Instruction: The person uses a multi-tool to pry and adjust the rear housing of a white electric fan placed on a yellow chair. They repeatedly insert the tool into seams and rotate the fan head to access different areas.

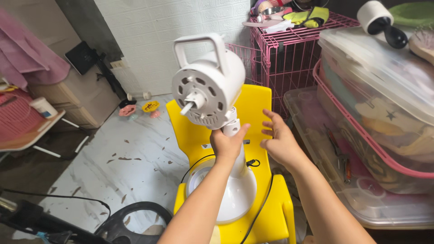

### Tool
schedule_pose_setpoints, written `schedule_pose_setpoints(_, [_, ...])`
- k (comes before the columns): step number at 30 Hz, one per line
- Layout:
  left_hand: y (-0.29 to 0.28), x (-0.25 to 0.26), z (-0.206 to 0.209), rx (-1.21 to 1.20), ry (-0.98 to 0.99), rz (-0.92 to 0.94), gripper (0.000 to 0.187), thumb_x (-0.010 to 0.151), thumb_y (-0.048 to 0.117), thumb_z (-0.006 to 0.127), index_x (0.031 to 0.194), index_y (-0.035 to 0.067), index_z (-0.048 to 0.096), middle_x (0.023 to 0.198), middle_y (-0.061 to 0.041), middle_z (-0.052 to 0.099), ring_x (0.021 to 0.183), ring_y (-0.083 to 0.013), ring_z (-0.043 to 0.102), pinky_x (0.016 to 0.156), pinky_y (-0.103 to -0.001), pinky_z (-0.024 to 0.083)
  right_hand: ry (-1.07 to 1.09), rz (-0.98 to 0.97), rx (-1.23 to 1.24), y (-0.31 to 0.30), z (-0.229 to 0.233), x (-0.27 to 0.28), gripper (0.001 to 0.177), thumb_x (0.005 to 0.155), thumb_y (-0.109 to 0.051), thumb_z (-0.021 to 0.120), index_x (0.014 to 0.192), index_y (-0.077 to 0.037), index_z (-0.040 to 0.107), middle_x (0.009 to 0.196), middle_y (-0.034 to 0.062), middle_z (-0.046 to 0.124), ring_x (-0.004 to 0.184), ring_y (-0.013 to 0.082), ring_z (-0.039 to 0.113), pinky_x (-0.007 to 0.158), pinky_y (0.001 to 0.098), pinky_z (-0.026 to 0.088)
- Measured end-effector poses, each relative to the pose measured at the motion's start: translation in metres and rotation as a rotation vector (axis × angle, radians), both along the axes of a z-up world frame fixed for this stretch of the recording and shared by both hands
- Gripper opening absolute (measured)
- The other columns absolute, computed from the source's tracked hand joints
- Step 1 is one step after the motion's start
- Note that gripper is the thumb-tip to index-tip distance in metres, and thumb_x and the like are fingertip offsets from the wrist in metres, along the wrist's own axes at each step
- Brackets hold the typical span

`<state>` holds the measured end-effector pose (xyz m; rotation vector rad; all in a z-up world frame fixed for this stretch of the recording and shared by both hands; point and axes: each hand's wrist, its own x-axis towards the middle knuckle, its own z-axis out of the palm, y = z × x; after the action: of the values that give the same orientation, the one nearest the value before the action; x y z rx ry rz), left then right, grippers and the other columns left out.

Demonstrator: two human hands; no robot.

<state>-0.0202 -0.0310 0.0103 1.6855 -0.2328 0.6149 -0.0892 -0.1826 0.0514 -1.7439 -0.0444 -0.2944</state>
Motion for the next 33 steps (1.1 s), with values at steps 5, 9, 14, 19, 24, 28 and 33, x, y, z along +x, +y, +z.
schedule_pose_setpoints(5, [-0.011,0.007,-0.004,-0.148,-0.127,-0.216,0.043,0.069,0.008,0.081,0.109,0.002,0.066,0.097,-0.006,0.070,0.085,-0.0180,0.069,0.078,-0.034,0.058,-0.053,-0.033,0.014,-0.013,0.009,-0.002,0.092,0.069,0.011,0.058,0.155,-0.014,0.034,0.148,0.0194,0.050,0.133,0.0313,0.054,0.103,0.0423,0.050])
schedule_pose_setpoints(9, [-0.021,0.005,-0.005,-0.200,-0.137,-0.403,0.046,0.067,0.005,0.079,0.110,0.004,0.062,0.098,-0.002,0.067,0.085,-0.0151,0.066,0.076,-0.031,0.057,-0.054,-0.005,-0.011,-0.017,0.014,-0.007,0.089,0.073,0.003,0.069,0.154,-0.011,0.036,0.146,0.0200,0.052,0.136,0.0302,0.052,0.105,0.0427,0.049])
schedule_pose_setpoints(14, [-0.015,0.000,0.008,-0.189,0.105,-0.674,0.038,0.068,0.005,0.077,0.104,0.004,0.066,0.096,-0.006,0.071,0.086,-0.0169,0.069,0.077,-0.032,0.059,-0.044,0.134,-0.046,-0.024,0.022,-0.014,0.083,0.074,-0.010,0.078,0.151,-0.008,0.046,0.144,0.0181,0.060,0.139,0.0283,0.053,0.110,0.0415,0.044])
schedule_pose_setpoints(19, [0.026,-0.001,0.022,-0.094,0.257,-1.014,0.047,0.063,0.002,0.075,0.109,0.007,0.065,0.098,-0.005,0.069,0.094,-0.0182,0.067,0.086,-0.033,0.056,0.002,0.163,-0.172,-0.014,0.029,-0.018,0.074,0.079,-0.024,0.081,0.145,-0.007,0.051,0.140,0.0118,0.065,0.135,0.0233,0.056,0.106,0.0412,0.041])
schedule_pose_setpoints(24, [0.060,0.009,0.029,-0.003,0.373,-1.127,0.057,0.062,0.003,0.076,0.118,0.006,0.066,0.111,-0.005,0.069,0.107,-0.0196,0.067,0.094,-0.035,0.054,-0.038,0.301,-0.110,0.020,0.028,-0.013,0.065,0.080,-0.024,0.081,0.137,-0.003,0.059,0.129,0.0101,0.071,0.119,0.0204,0.067,0.101,0.0374,0.051])
schedule_pose_setpoints(28, [0.064,-0.016,0.027,0.020,0.322,-0.908,0.068,0.066,0.013,0.084,0.129,0.005,0.058,0.118,-0.009,0.071,0.111,-0.0242,0.069,0.098,-0.038,0.055,-0.017,0.324,0.035,0.037,0.024,-0.012,0.058,0.082,-0.017,0.079,0.135,-0.002,0.063,0.123,0.0086,0.074,0.110,0.0170,0.069,0.094,0.0339,0.056])
schedule_pose_setpoints(33, [0.048,-0.069,0.020,0.390,0.218,-0.236,0.093,0.055,0.026,0.098,0.130,0.004,0.046,0.116,-0.010,0.068,0.106,-0.0246,0.070,0.091,-0.040,0.058,-0.074,0.282,0.051,0.045,0.023,-0.018,0.050,0.079,-0.009,0.083,0.126,0.002,0.069,0.111,0.0088,0.078,0.103,0.0168,0.072,0.091,0.0333,0.057])
